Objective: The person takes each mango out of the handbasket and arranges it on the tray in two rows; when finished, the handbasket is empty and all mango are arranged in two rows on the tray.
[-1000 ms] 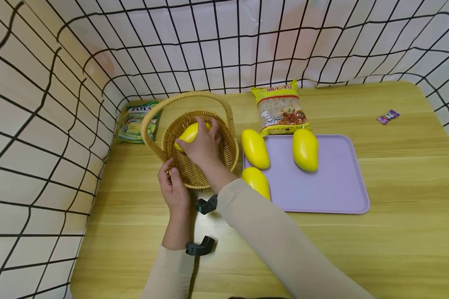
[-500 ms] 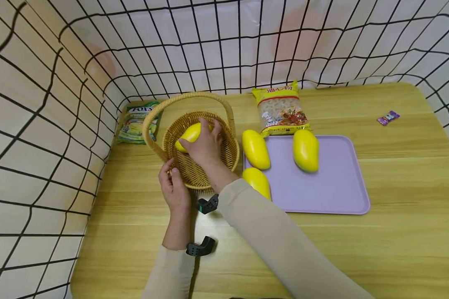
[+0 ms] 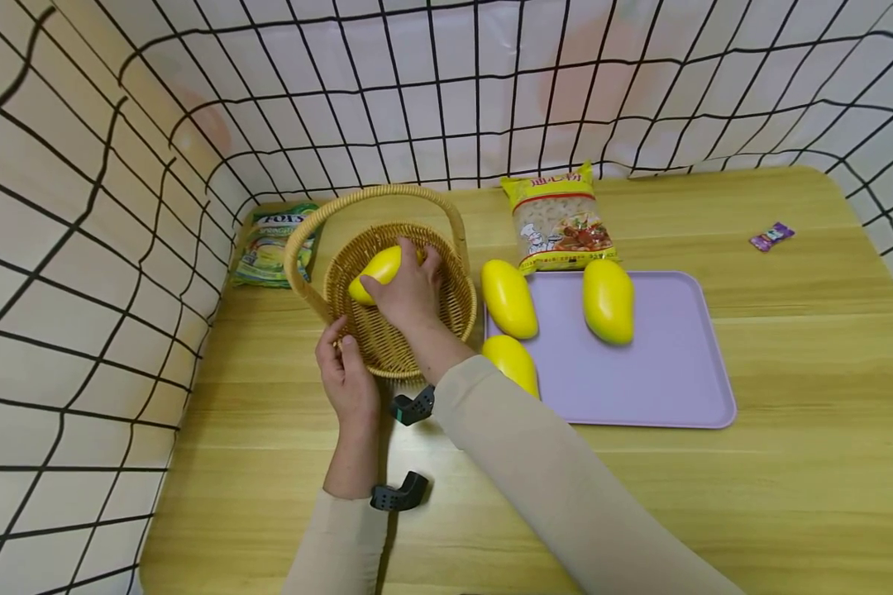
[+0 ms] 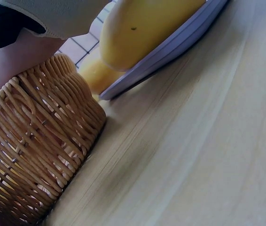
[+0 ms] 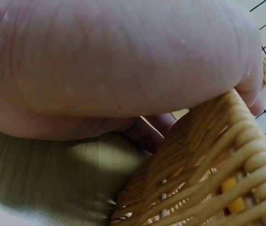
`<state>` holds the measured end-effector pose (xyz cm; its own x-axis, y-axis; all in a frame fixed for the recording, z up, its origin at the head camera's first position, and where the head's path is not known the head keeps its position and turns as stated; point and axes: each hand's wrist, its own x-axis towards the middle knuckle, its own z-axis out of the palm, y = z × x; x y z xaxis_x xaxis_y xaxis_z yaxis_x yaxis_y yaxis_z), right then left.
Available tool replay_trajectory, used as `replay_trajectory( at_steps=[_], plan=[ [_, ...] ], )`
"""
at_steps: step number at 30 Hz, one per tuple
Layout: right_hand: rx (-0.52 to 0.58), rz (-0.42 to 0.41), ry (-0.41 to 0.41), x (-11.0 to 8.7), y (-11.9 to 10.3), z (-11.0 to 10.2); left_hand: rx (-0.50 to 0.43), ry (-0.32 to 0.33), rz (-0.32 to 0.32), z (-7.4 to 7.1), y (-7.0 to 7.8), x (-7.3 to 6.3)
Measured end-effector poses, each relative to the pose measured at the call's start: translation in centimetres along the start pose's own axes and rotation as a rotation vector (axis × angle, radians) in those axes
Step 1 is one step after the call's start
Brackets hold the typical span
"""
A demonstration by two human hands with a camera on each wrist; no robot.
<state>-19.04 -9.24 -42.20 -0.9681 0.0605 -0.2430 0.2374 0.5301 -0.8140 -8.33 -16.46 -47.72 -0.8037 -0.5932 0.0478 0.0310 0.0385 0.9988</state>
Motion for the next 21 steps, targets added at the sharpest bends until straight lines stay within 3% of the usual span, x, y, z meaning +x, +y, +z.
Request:
replay_trajectory(
  at_steps=[21],
  plan=[
    [0.01,0.002,0.014,-0.05,-0.07,0.13,0.013,-0.002,0.015,-0.06,0.06,0.05]
  ],
)
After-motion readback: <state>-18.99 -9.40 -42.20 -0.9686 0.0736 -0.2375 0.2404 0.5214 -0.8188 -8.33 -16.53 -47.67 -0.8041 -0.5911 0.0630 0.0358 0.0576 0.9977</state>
